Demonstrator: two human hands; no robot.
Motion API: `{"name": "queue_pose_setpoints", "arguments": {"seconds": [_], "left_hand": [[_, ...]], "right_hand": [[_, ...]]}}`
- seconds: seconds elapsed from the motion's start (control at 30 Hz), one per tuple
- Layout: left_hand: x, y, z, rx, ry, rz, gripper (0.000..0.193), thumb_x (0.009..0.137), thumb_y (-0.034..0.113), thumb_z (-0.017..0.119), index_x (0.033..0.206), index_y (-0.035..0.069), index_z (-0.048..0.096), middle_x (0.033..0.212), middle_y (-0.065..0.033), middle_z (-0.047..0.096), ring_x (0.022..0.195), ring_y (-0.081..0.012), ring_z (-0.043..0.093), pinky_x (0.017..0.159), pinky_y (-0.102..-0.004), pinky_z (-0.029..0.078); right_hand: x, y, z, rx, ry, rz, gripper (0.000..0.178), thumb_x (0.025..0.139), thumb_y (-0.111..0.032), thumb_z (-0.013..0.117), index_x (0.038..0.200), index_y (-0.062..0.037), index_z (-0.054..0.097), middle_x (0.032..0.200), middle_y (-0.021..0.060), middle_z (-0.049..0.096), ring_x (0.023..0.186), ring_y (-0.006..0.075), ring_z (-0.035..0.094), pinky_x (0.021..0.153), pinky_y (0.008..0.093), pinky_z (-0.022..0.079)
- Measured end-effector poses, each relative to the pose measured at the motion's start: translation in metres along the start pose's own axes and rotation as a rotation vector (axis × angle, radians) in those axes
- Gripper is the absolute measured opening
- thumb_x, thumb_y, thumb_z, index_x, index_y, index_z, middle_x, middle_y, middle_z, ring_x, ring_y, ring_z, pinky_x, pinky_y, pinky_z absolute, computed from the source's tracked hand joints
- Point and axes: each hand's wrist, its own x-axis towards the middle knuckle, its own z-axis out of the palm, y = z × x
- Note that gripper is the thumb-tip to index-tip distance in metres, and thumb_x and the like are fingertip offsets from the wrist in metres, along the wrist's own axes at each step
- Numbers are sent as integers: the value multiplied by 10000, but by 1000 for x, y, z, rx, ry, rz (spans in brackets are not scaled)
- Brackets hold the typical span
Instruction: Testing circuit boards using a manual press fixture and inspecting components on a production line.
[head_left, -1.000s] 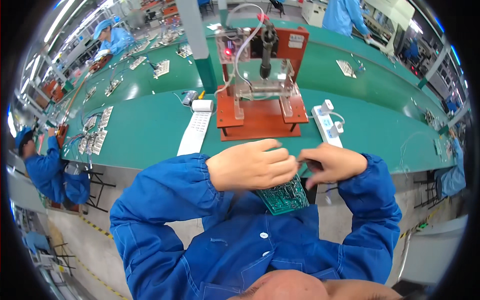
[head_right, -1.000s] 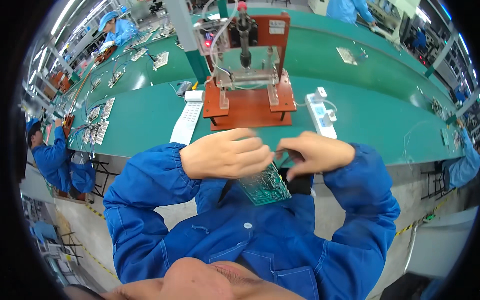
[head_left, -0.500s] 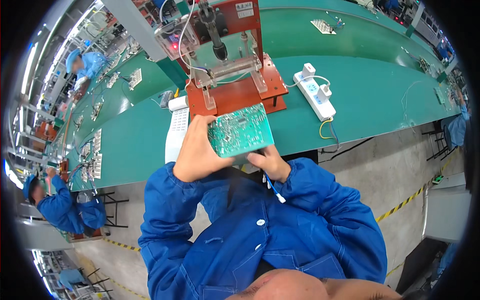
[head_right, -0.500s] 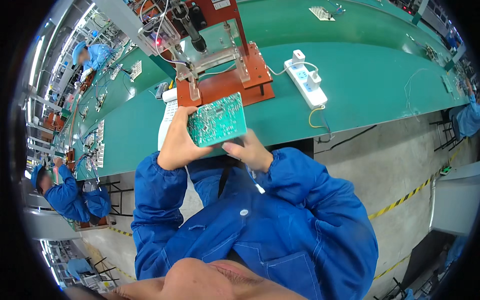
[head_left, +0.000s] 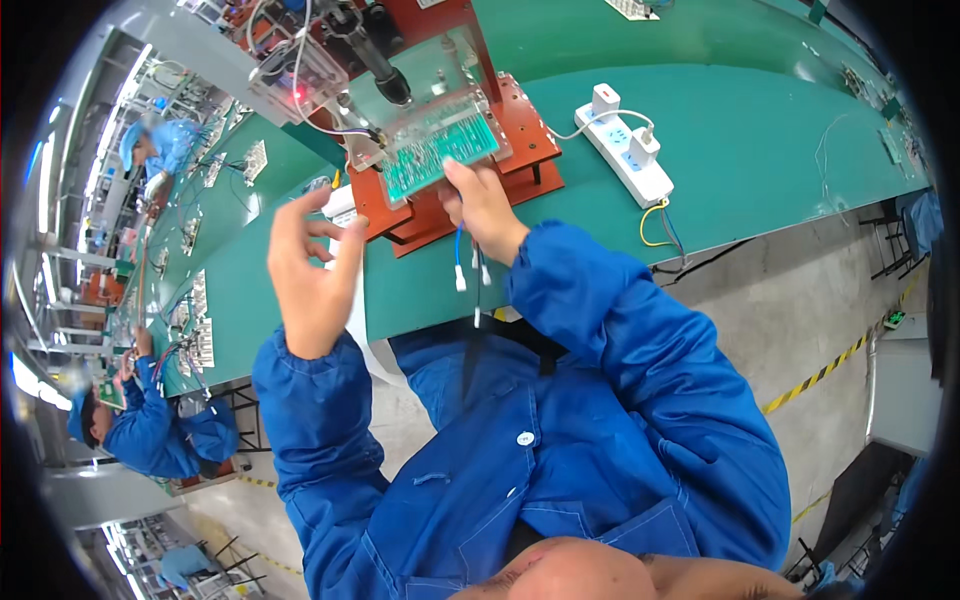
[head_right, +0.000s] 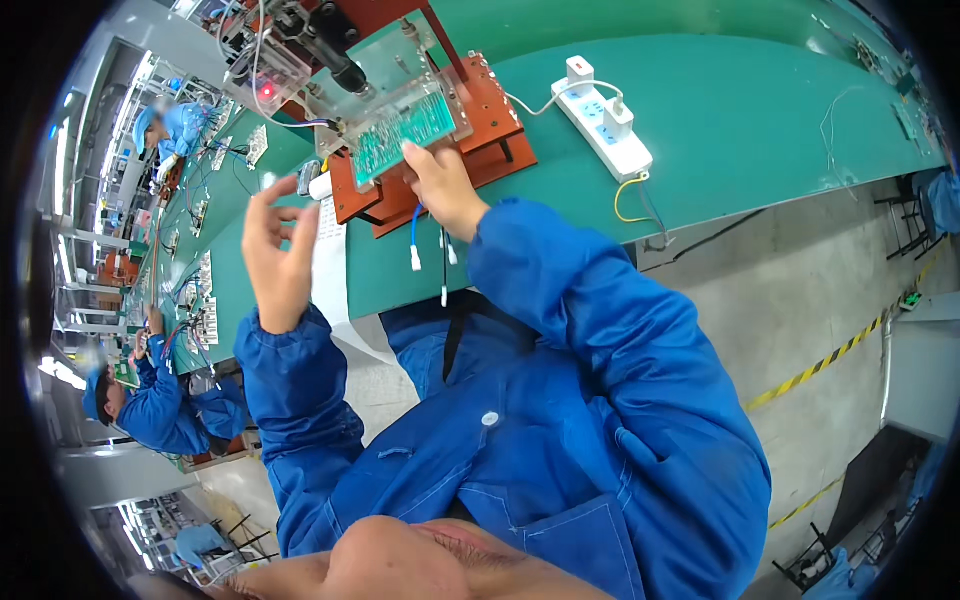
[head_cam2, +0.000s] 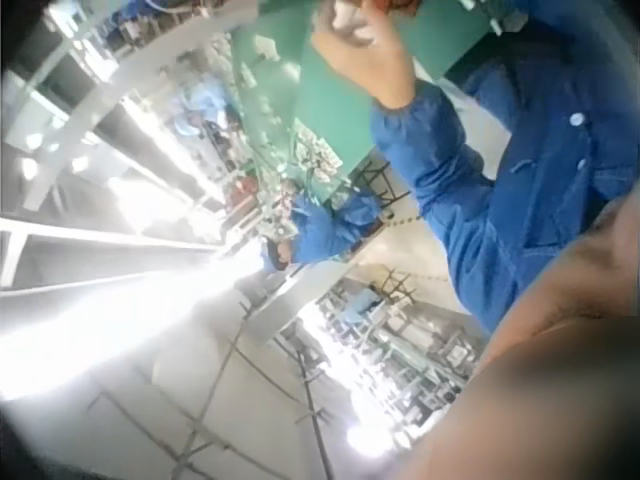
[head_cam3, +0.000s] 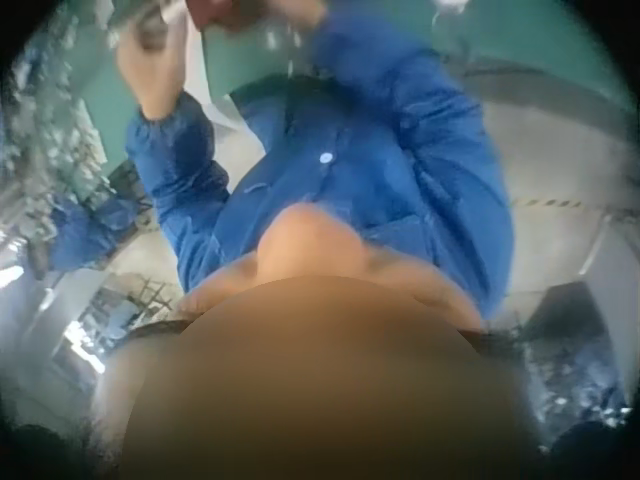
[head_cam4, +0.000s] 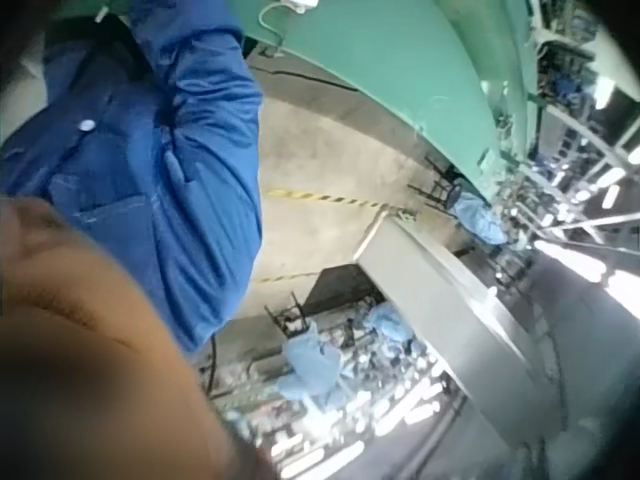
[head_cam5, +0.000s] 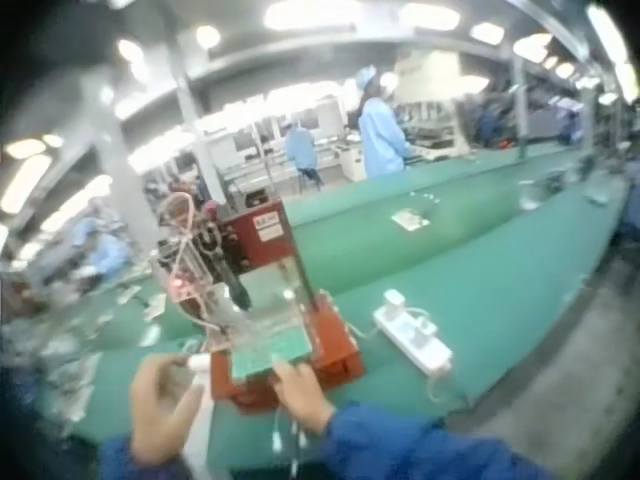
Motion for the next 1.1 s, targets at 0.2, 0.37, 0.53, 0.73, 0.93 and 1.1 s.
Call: {"name": "queue_pose_setpoints", "arguments": {"seconds": [0.2, 0.37, 0.53, 0.73, 0.93, 1.1], "left_hand": [[73, 20, 4, -132, 366, 328, 206, 918, 124, 689, 1060, -24, 695, 960, -85, 712, 756, -113, 600, 679, -245, 459], [176, 70, -24, 246, 534, 582, 282, 882, 226, 707, 1022, -18, 721, 892, -103, 716, 774, -175, 642, 748, -313, 504], [223, 109, 5, 478, -49, 106, 323, 887, 282, 658, 881, -31, 738, 802, -140, 721, 748, -218, 672, 696, -371, 518], [225, 93, -8, 468, -135, 260, 341, 885, 296, 654, 911, -35, 731, 813, -147, 721, 739, -211, 672, 697, -366, 528], [121, 39, 77, -36, 512, 985, 280, 665, -148, 565, 875, 26, 626, 1132, -171, 709, 980, -293, 707, 825, -363, 543], [87, 46, 62, 92, 348, 863, 542, 713, -70, 593, 1241, 23, 668, 1352, -240, 622, 1266, -428, 594, 1127, -456, 398]], "right_hand": [[17, 17, -13, -1, 28, -195, 383, 1023, -354, 595, 1200, -15, 622, 1018, 26, 627, 936, 131, 542, 895, 311, 445], [11, 10, -3, -162, 45, -70, 466, 1011, -417, 592, 1246, -16, 621, 1035, 59, 644, 912, 146, 565, 877, 318, 458], [13, 13, -17, -162, -7, -123, 450, 1020, -415, 580, 1288, -54, 552, 1099, 42, 616, 911, 133, 568, 818, 303, 462], [-5, -13, -11, -299, 33, 52, 705, 956, -551, 618, 1388, 4, 562, 1200, 146, 661, 1083, 221, 605, 1004, 327, 440], [11, 5, -24, -305, 51, 36, 740, 942, -567, 626, 1420, -11, 527, 1226, 158, 643, 1068, 249, 629, 985, 350, 468], [5, 1, -23, -308, -2, 108, 638, 957, -503, 637, 1369, -26, 536, 1135, 128, 656, 924, 211, 644, 833, 340, 513]]}}
